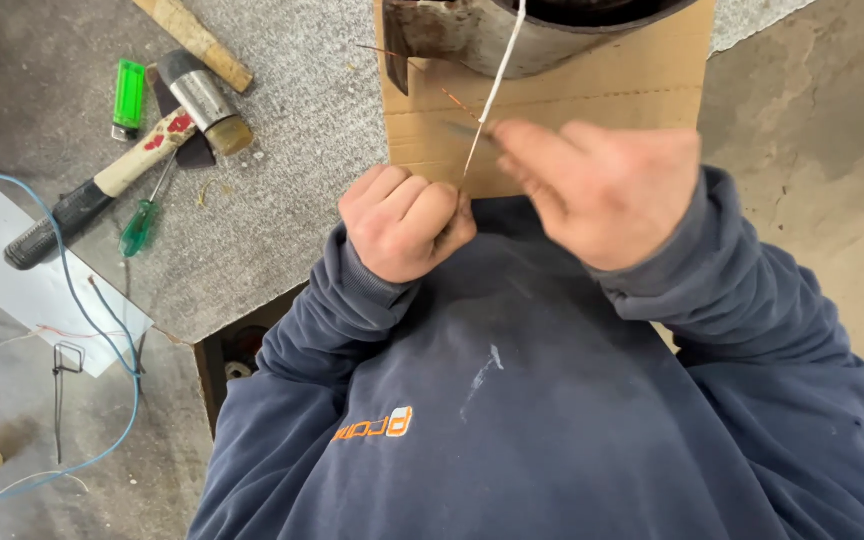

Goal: The person scrapes the enamel insulation off the copper wire leads of a motor stator using a small blade, working on one wire end at a time over a piece of cardboard on the workbench. At the end they set the blade down, pick up pliers, and grab a blue cable.

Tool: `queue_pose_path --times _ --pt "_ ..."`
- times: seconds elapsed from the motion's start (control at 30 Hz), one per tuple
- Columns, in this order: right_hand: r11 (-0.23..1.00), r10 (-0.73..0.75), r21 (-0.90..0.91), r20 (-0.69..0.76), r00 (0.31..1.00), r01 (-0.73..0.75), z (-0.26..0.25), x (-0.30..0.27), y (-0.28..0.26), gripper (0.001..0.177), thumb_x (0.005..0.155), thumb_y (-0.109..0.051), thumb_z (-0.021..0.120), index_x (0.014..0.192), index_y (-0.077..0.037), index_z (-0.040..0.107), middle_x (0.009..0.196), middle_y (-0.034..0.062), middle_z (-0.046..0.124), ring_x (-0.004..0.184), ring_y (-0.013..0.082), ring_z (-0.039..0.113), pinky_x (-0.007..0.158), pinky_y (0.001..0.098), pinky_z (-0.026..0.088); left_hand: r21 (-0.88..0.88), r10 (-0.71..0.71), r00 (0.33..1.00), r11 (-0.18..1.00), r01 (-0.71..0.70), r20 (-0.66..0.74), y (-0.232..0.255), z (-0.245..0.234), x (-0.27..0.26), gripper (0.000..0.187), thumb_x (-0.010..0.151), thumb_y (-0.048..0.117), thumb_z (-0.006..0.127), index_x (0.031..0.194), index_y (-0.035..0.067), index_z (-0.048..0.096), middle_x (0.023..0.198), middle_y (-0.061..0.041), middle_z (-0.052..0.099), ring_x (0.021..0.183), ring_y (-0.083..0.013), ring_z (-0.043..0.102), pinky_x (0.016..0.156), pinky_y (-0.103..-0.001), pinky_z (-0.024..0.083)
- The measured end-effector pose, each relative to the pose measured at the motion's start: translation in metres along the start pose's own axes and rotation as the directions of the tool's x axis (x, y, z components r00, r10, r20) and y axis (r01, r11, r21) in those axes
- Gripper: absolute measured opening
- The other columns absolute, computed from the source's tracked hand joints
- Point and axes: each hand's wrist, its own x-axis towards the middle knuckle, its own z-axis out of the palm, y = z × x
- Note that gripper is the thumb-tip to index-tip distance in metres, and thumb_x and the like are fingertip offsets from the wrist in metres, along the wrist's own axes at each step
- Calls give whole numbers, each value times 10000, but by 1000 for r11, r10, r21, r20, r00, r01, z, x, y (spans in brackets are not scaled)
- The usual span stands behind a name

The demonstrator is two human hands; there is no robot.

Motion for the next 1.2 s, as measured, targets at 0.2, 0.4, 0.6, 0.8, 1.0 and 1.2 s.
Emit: queue_pose_path --times 0.2,0.4,0.6,0.8,1.0,1.2 --pt "997 -72 -14 8 997 72 1 -10 -14 271 917 -140 746 1187 -162 752 708 45 571 622 274 613 577 405 470 -19 -20 1000 1000 20 -19 -1 0 0 215 768 53 793 771 84 580 684 -32 510 620 -233 496 585 -370 419" --pt "991 -132 30 26 991 131 5 -10 -10 295 918 -188 777 1211 -161 751 703 41 574 637 266 625 575 385 482 -59 -34 999 998 34 -11 6 -2 -1 234 799 47 795 769 89 566 698 -33 512 631 -237 500 592 -371 427" --pt "996 -86 36 -6 996 86 5 -15 -16 302 974 -180 780 1272 -146 745 741 31 572 657 259 617 591 385 470 -91 -76 997 993 77 14 8 -4 -3 263 814 57 807 760 85 551 708 -50 525 631 -254 502 590 -381 423" --pt "957 56 284 -2 998 -53 1 -21 12 271 1045 -202 770 1272 -68 709 835 73 633 682 230 646 621 308 499 -756 -465 780 299 583 418 3 26 -41 217 1049 156 549 858 66 600 724 -9 590 649 -153 522 639 -314 454" --pt "939 123 339 -167 978 -60 37 -36 16 279 984 -78 828 1236 -42 713 903 109 681 715 237 666 604 310 504 -834 -429 763 -492 251 483 18 46 -51 285 1105 263 535 894 80 473 760 -26 428 661 -133 382 696 -351 446" --pt "922 -196 223 -435 879 316 66 -33 22 315 925 6 858 1161 -56 659 1001 126 685 765 298 699 681 378 564 -828 -437 761 -513 228 480 18 46 -51 325 1103 284 536 863 93 428 759 -17 403 670 -136 379 688 -352 433"
